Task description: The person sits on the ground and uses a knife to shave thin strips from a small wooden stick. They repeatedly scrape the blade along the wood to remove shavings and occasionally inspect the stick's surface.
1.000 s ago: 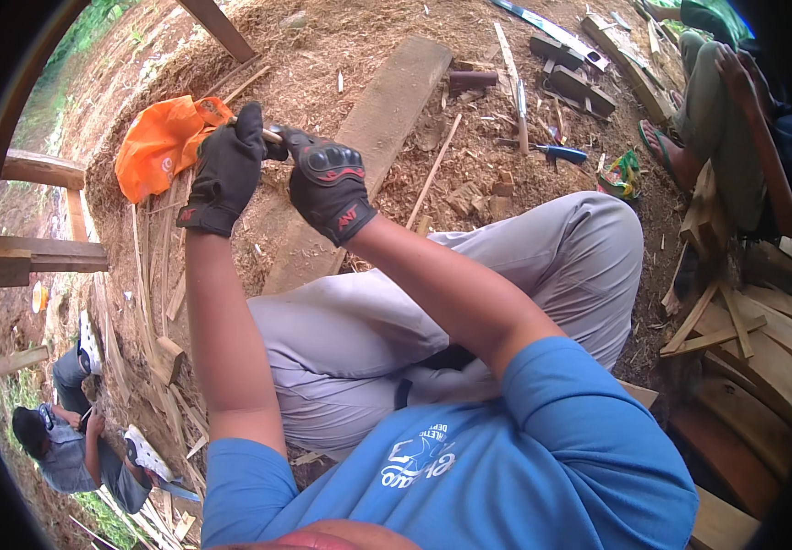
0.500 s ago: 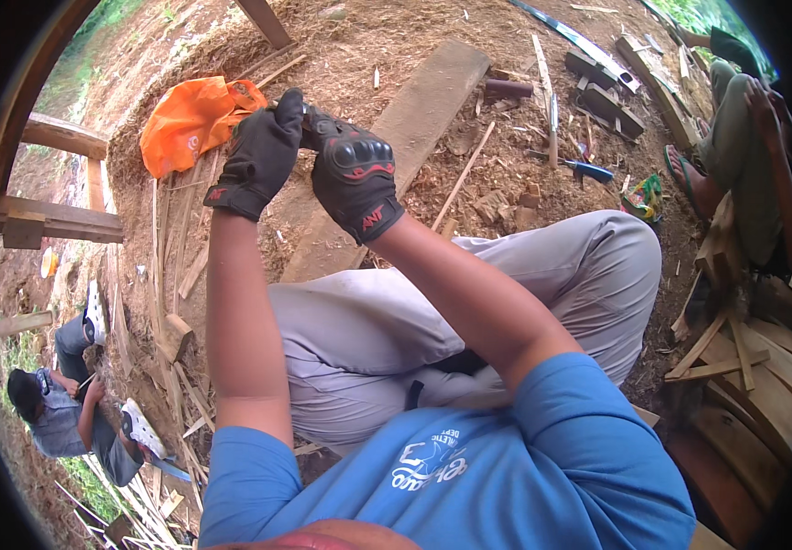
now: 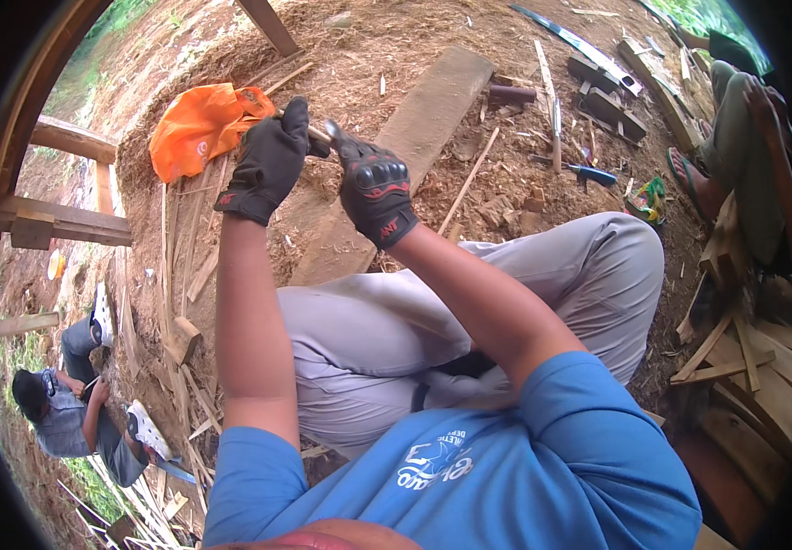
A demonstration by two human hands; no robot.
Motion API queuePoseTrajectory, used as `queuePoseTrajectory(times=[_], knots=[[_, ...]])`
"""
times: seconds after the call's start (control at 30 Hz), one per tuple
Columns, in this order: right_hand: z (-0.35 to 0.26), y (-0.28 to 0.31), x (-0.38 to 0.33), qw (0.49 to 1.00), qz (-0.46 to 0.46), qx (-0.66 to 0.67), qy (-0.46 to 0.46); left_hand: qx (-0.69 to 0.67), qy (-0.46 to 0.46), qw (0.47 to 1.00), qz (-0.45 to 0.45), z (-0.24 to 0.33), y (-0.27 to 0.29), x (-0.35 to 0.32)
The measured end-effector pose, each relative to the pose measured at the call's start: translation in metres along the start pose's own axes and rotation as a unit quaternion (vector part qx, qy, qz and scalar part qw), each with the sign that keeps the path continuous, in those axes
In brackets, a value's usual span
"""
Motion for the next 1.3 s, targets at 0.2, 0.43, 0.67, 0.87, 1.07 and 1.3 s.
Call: queuePoseTrajectory(times=[0.2,0.43,0.67,0.87,1.07,1.3], knots=[[0.081,-0.029,-0.033,0.947,-0.278,-0.103,-0.125,-0.009,0.014,1.000,0.002,-0.013,0.001,0.007],[0.125,0.126,0.032,0.985,-0.123,-0.076,-0.092,-0.084,0.093,0.963,0.237,-0.044,0.090,-0.022],[0.194,0.173,0.021,0.974,-0.099,-0.092,-0.181,0.223,-0.007,0.973,0.062,0.028,-0.013,0.006],[0.188,0.170,0.024,0.987,-0.061,-0.031,-0.148,0.181,-0.054,0.942,0.277,0.045,0.025,-0.012],[0.196,0.163,0.019,0.988,-0.057,-0.004,-0.142,0.169,-0.052,0.978,0.111,0.041,-0.028,0.009],[0.177,0.156,0.024,0.992,-0.052,0.027,-0.113,0.188,0.014,0.975,-0.118,-0.004,-0.108,0.008]])
Point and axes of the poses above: each hand's wrist, its own x-axis towards the middle knuckle, its own y-axis out of the back of the hand, z = x × y, the point moved 10 cm from there along x, towards the middle knuckle, and after that the axes turned 8 degrees about x, right-handed, at the moved point
